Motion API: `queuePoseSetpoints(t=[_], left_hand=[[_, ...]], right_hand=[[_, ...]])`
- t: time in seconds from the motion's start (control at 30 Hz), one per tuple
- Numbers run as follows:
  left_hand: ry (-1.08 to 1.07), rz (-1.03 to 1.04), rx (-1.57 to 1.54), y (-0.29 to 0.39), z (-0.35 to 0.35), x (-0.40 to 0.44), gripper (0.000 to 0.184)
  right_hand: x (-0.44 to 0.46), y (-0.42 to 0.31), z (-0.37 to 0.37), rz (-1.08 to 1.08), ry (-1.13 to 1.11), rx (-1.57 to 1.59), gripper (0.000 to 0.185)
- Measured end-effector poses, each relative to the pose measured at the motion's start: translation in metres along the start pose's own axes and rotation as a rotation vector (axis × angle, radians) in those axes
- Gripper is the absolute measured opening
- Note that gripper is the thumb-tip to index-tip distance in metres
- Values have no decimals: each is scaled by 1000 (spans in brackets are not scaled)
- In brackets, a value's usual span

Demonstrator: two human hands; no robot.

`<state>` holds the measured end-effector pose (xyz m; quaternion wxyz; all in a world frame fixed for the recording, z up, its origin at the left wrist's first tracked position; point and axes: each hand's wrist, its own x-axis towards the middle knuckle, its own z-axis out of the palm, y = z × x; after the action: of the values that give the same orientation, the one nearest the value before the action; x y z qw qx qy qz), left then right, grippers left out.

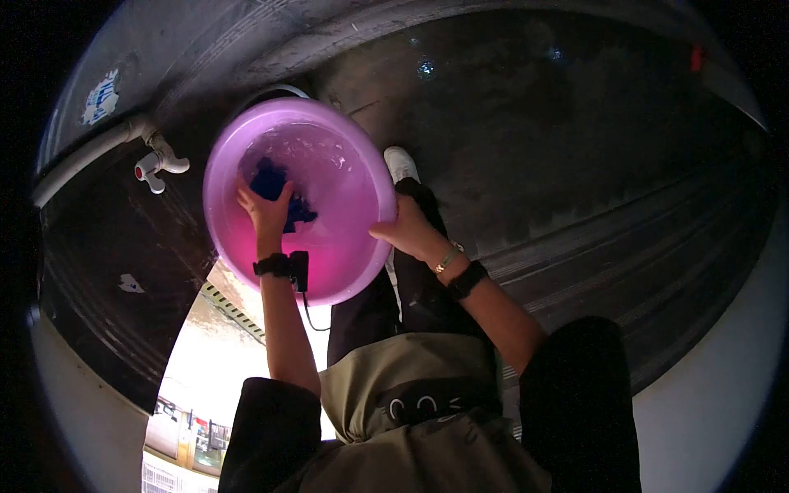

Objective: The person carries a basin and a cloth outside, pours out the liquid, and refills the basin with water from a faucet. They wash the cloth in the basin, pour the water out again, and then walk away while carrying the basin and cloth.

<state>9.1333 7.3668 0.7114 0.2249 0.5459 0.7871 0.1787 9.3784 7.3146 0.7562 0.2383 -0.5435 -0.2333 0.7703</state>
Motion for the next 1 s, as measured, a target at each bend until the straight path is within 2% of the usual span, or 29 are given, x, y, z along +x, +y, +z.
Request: queuePoseSetpoints(t=[0.07, 0.1, 0.13, 0.2, 0.23, 0.33, 0.37, 0.4, 0.47, 0.6, 0.67, 0.7, 0.73, 0.8, 0.83, 0.93, 0.97, 1.0], left_hand=[[-213, -144, 318, 12, 10, -6, 87], [-199, -132, 364, 14, 16, -9, 79], [-195, -142, 358, 15, 20, -13, 79], [-317, -12, 265, 15, 24, -18, 67], [-255, 44, 350, 10, 30, -25, 55], [-292, -68, 172, 4, 31, -33, 48], [-203, -46, 163, 5, 31, -35, 36], [-180, -56, 152, 11, 26, -34, 36], [-382, -192, 262, 17, 9, -33, 31], [-418, -271, 222, 29, -37, -48, 38], [-412, -383, 94, 36, -66, -65, 43], [-436, -351, 124, 33, -83, -75, 41], [-412, -365, 111, 27, -98, -90, 41], [-164, -277, 20, 14, -120, -120, 42], [-215, -413, 0, 13, -137, -130, 52], [-10, -425, 155, -41, -141, -177, 61], [-86, -551, 58, -56, -144, -188, 65], [-165, -681, -47, -75, -145, -200, 69]], right_hand=[[-13, -6, -3, -1, 21, -28, 34], [-18, -8, -4, -14, 40, -45, 34], [-22, -9, -5, -11, 35, -56, 34], [-28, -11, -6, 11, 10, -132, 33], [-33, -11, -7, 12, 4, -144, 33], [-41, -14, -16, 24, 2, -181, 33], [-45, -14, -19, 20, -2, -200, 34], [-50, -17, -20, 19, -7, -220, 35], [-60, -25, -19, 10, -46, -244, 33], [-72, -32, -5, 6, -132, -312, 34], [-78, -37, -5, 4, -168, -310, 35], [-81, -39, -2, 40, -170, -371, 34], [-84, -42, 1, 74, -173, -432, 34], [-86, -47, 5, 57, -195, -443, 33], [-87, -49, 9, 41, -197, -430, 32], [-82, -52, 16, 72, -209, -521, 31], [-82, -55, 21, 48, -210, -532, 21], [-80, -58, 25, 34, -243, -557, 21]])
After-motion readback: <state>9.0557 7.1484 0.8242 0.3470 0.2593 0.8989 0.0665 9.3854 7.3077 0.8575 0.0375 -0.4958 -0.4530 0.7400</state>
